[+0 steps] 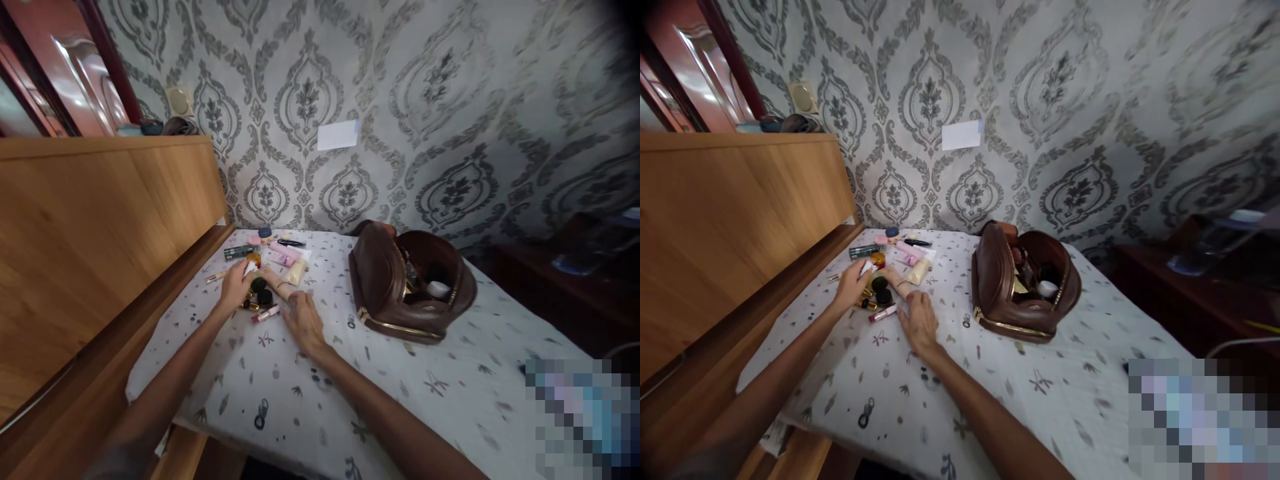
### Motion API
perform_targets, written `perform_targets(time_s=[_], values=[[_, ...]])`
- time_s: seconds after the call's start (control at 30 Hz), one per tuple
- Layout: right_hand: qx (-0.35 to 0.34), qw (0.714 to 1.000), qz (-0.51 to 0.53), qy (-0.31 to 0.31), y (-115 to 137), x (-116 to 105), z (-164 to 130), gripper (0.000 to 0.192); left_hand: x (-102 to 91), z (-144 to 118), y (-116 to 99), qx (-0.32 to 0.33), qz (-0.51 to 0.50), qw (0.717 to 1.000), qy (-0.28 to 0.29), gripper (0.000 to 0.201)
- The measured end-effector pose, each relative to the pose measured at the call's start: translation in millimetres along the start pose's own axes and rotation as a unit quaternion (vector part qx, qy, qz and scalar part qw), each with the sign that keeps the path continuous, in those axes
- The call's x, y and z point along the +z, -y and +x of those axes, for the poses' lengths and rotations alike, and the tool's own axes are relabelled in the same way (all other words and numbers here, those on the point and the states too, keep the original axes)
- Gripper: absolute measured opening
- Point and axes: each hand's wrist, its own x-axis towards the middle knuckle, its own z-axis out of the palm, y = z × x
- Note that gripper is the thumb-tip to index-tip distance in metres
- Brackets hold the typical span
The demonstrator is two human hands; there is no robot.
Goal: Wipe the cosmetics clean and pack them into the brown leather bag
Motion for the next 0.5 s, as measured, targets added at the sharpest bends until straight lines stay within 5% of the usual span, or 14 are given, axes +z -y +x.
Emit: perform_targets(time_s=[0.27,0.5], values=[[0.066,0.995,0.073,-0.014,-3.3,6.4,28.6,0.032,33.4,-28.5,-47.6,0.145,-0.019,0.986,0.085,0.038],[0.066,0.979,0.185,-0.043,-15.0,-0.8,35.2,0.013,53.6,-41.9,-68.9,0.234,-0.03,0.966,0.105,0.039]])
